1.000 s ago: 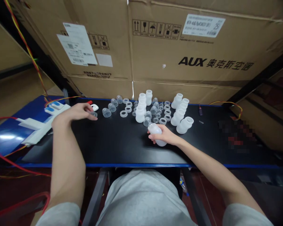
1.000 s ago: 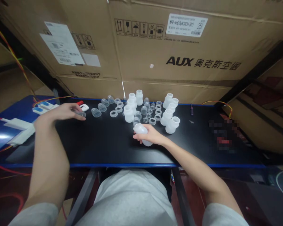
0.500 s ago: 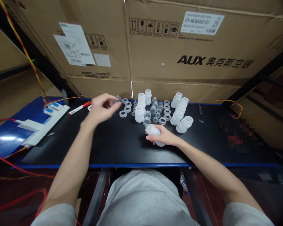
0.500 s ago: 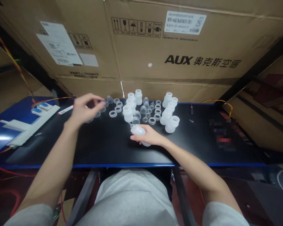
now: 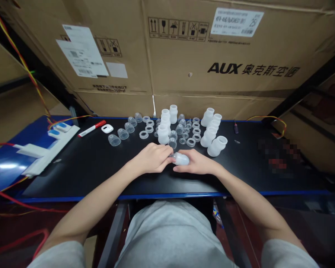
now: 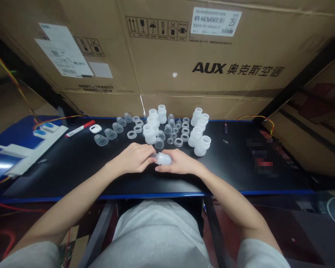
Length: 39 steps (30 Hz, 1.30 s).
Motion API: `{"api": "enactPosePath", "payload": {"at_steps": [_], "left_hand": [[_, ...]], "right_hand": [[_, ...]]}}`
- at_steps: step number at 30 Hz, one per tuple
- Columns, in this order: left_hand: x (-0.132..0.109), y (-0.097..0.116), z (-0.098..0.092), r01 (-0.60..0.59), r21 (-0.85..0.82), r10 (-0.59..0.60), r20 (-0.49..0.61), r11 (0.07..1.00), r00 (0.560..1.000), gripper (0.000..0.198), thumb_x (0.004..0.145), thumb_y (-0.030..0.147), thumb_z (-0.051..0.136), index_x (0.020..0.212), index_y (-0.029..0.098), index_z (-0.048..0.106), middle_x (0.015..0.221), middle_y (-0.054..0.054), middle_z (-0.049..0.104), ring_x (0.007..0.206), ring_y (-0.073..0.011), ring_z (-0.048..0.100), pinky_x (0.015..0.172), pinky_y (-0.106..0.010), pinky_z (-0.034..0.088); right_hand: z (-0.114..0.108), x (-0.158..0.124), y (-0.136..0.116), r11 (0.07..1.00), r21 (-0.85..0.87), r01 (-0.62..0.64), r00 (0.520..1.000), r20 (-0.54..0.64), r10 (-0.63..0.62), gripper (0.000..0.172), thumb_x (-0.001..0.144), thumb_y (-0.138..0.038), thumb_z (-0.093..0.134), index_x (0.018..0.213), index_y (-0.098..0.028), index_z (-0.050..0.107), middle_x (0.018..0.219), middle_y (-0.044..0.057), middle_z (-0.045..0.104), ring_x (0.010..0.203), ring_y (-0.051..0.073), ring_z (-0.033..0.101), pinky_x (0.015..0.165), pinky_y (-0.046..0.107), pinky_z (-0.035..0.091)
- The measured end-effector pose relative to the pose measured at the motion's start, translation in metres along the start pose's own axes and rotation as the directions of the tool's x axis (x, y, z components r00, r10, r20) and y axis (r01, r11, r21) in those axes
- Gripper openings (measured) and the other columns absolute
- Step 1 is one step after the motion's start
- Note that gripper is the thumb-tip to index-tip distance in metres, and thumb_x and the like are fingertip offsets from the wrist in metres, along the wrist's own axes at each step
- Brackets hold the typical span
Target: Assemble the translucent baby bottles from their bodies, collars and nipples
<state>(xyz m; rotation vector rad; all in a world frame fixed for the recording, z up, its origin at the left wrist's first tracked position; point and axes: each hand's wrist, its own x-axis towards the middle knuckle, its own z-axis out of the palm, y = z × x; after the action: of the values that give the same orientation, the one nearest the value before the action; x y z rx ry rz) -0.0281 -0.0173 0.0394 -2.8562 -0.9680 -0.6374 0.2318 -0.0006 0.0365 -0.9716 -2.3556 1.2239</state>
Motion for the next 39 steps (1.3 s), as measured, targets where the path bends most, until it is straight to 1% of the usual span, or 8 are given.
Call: {"api": "enactPosePath", "payload": {"at_steps": [4,9,13,17,22,28,33,39], "left_hand": [[0.001,0.006,-0.003,0.02,-0.047,-0.016,0.089,0.999,0.996,0.028,0.112,0.029,0.054,0.087,0.018,0.063,0.079,-0.004,0.072,0.067,-0.0187,0.066,0.06,-0.033,0.034],[0.004,0.005,-0.008,0.129,-0.442,-0.062,0.162,0.888,0.985,0.035,0.109,0.025,0.055,0.075,0.019,0.06,0.067,0.001,0.063,0.057,-0.0121,0.053,0.059,-0.029,0.034],[0.006,0.005,-0.01,0.217,-0.78,-0.015,0.258,0.587,0.966,0.041,0.107,0.039,0.062,0.073,0.017,0.064,0.061,0.002,0.059,0.052,-0.0096,0.05,0.054,-0.023,0.035],[0.003,0.011,-0.01,0.315,-0.926,-0.005,0.321,0.211,0.947,0.051,0.101,0.06,0.072,0.08,0.014,0.07,0.06,-0.002,0.063,0.049,-0.0117,0.058,0.05,-0.022,0.044],[0.001,0.013,0.001,0.322,-0.946,0.018,0.323,0.03,0.946,0.053,0.093,0.064,0.082,0.078,0.013,0.077,0.055,-0.006,0.066,0.046,-0.014,0.062,0.049,-0.022,0.046],[-0.002,0.015,0.021,0.302,-0.909,0.016,0.31,-0.287,0.951,0.045,0.087,0.053,0.091,0.076,0.011,0.08,0.05,-0.006,0.066,0.037,-0.0171,0.062,0.039,-0.023,0.05],[-0.005,0.018,0.025,0.232,-0.892,-0.055,0.273,-0.387,0.96,0.043,0.085,0.049,0.093,0.074,0.01,0.079,0.05,-0.006,0.066,0.034,-0.0186,0.062,0.035,-0.024,0.052],[0.002,0.014,0.023,0.14,-0.924,-0.254,0.24,-0.357,0.937,0.048,0.08,0.051,0.096,0.067,0.012,0.071,0.048,-0.003,0.062,0.033,-0.0156,0.057,0.035,-0.023,0.048]], "right_hand": [[-0.002,-0.001,-0.001,0.998,-0.056,-0.022,0.999,0.025,0.024,0.044,0.087,-0.057,0.088,0.101,-0.019,0.071,0.082,-0.003,0.066,0.071,0.015,0.056,0.065,0.026,0.04],[-0.005,-0.001,-0.001,1.0,0.002,-0.015,0.994,0.105,0.015,0.046,0.083,-0.058,0.092,0.101,-0.019,0.075,0.082,-0.004,0.064,0.073,0.013,0.055,0.064,0.024,0.041],[-0.004,-0.004,-0.001,0.972,0.224,-0.075,0.96,0.278,0.01,0.048,0.082,-0.056,0.094,0.106,-0.019,0.075,0.08,-0.005,0.063,0.069,0.011,0.053,0.061,0.022,0.042],[0.001,-0.006,0.002,0.916,0.391,-0.087,0.94,0.338,-0.055,0.048,0.075,-0.047,0.099,0.104,-0.017,0.076,0.078,-0.006,0.062,0.067,0.01,0.053,0.061,0.021,0.044],[0.006,-0.004,0.006,0.885,0.464,-0.044,0.933,0.336,-0.13,0.049,0.068,-0.039,0.103,0.102,-0.015,0.079,0.081,-0.004,0.066,0.071,0.01,0.055,0.063,0.02,0.046],[0.019,0.0,0.012,0.804,0.591,-0.062,0.92,0.346,-0.183,0.054,0.065,-0.038,0.106,0.103,-0.012,0.077,0.077,-0.003,0.069,0.064,0.009,0.057,0.059,0.019,0.047],[0.034,0.002,0.014,0.73,0.684,-0.004,0.933,0.265,-0.243,0.057,0.065,-0.039,0.107,0.103,-0.013,0.073,0.08,0.0,0.074,0.064,0.011,0.063,0.06,0.021,0.054],[0.039,0.008,0.002,0.737,0.669,0.091,0.981,0.065,-0.18,0.05,0.072,-0.046,0.102,0.095,-0.016,0.07,0.077,0.0,0.071,0.062,0.011,0.059,0.06,0.023,0.051]]}}
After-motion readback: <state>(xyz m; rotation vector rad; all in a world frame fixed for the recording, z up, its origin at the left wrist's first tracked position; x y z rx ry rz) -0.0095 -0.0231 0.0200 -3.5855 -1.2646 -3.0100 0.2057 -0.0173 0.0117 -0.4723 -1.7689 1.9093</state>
